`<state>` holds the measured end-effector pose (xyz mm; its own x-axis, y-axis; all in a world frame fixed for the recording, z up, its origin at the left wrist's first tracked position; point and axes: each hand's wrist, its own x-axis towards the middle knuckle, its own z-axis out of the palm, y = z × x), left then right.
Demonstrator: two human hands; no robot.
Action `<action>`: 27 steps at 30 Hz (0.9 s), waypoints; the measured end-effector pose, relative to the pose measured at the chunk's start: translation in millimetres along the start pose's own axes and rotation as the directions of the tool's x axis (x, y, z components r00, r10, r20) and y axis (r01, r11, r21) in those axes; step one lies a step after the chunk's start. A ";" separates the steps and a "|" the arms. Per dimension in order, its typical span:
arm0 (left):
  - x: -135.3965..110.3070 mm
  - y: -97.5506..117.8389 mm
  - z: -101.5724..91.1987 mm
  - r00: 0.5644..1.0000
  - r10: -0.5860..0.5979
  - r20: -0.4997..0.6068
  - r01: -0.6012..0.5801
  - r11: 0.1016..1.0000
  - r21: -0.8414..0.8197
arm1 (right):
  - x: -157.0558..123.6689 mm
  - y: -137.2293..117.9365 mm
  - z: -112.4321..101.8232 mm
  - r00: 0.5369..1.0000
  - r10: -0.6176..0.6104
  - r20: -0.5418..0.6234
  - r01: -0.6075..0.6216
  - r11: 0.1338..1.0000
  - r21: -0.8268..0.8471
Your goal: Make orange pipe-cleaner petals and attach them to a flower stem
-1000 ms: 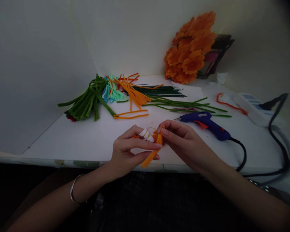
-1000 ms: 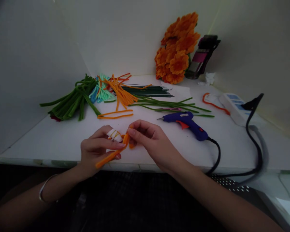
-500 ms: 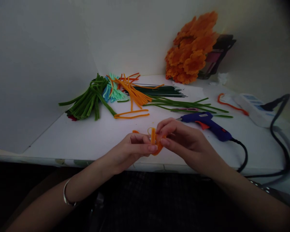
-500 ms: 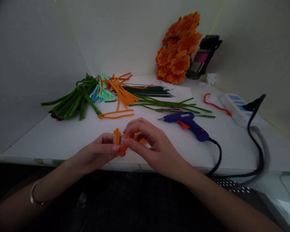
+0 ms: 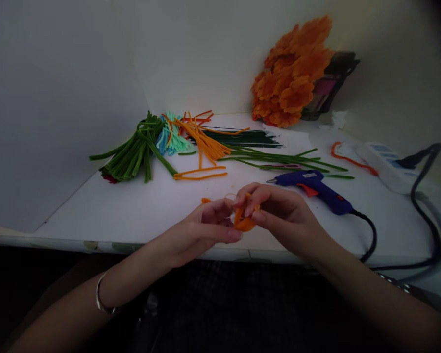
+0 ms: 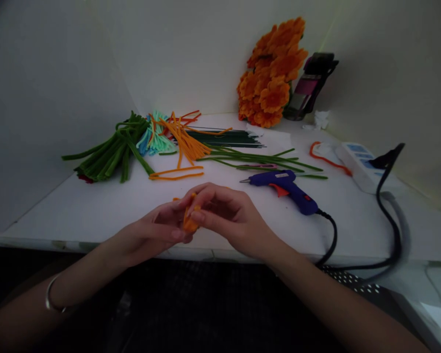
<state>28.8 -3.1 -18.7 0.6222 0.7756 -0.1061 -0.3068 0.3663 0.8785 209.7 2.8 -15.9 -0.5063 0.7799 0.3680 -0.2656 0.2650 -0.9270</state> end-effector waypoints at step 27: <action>-9.3 7.8 6.0 0.937 0.348 0.014 -0.234 0.600 0.765 | 0.5 4.3 -4.6 0.979 -0.175 -0.109 0.086 0.830 -0.551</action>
<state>25.0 -10.5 -8.0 0.4863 0.8475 0.2127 0.2215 -0.3551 0.9082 212.1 7.0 -20.0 -0.3594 0.7789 0.5140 0.1881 0.5999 -0.7776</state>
